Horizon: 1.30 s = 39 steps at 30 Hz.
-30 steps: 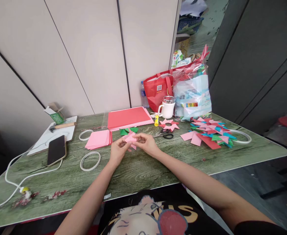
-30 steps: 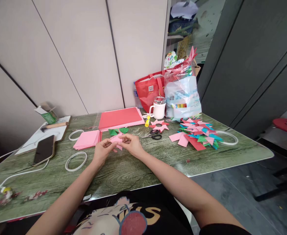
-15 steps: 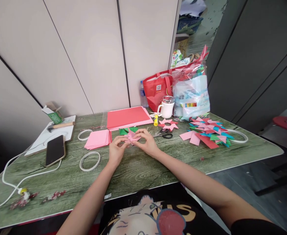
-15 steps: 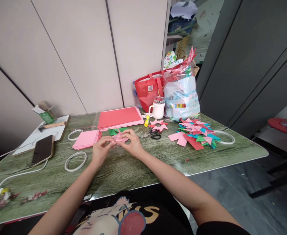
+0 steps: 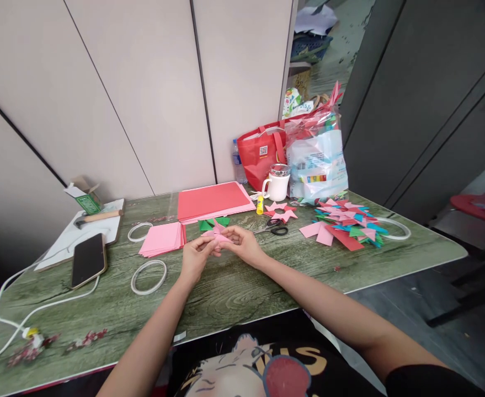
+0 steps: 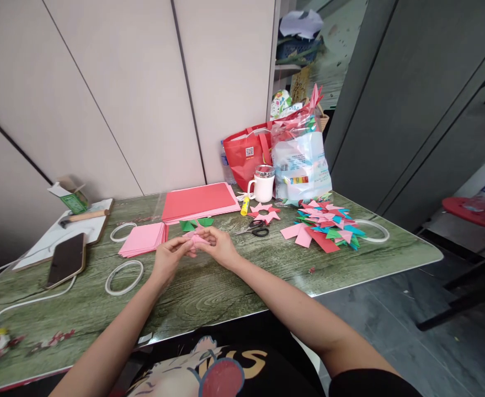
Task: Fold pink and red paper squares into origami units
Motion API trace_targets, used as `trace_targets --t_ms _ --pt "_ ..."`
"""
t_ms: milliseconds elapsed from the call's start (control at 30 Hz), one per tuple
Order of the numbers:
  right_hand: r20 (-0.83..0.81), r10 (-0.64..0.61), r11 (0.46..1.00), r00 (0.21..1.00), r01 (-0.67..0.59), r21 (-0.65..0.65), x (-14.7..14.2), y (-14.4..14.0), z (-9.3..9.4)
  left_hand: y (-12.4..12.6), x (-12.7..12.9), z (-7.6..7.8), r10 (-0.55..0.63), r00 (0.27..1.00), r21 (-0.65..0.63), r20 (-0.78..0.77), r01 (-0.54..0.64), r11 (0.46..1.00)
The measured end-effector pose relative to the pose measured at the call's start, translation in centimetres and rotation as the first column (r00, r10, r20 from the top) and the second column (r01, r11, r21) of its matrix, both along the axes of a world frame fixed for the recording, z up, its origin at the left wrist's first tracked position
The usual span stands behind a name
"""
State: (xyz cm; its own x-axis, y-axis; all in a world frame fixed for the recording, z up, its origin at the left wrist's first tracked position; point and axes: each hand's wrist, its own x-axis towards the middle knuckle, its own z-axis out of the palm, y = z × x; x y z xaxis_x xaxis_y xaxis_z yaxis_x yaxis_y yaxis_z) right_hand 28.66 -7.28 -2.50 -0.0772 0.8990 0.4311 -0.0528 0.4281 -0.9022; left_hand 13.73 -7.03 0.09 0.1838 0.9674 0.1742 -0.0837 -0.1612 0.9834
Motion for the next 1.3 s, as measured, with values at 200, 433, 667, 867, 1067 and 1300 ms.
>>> trace_targets --t_ms 200,433,667,867,1067,1300 --pt "0.027 -0.035 0.999 0.999 0.034 0.043 0.35 -0.01 0.51 -0.02 0.00 0.06 -0.046 0.999 0.001 -0.010 0.046 0.999" --pt "0.007 -0.024 1.000 1.000 0.024 0.003 0.25 -0.07 0.49 0.14 -0.11 -0.26 -0.067 0.998 -0.003 -0.013 0.067 0.998" --pt "-0.091 0.001 0.996 0.996 -0.009 -0.086 0.14 0.20 0.40 -0.14 0.06 -0.04 -0.054 0.998 -0.026 0.035 0.055 0.998" --pt "-0.102 -0.061 0.988 0.993 0.046 -0.145 0.20 -0.08 0.84 -0.26 0.20 0.11 -0.110 0.994 -0.087 0.023 0.111 0.990" --pt "-0.093 0.026 0.983 0.995 -0.043 -0.180 0.28 0.00 0.74 -0.20 0.01 0.06 -0.098 0.995 -0.107 -0.031 0.094 0.990" --pt "-0.053 0.059 0.967 0.997 -0.070 -0.245 0.34 0.38 0.31 -0.32 0.03 0.06 -0.120 0.989 -0.077 -0.088 0.114 0.991"
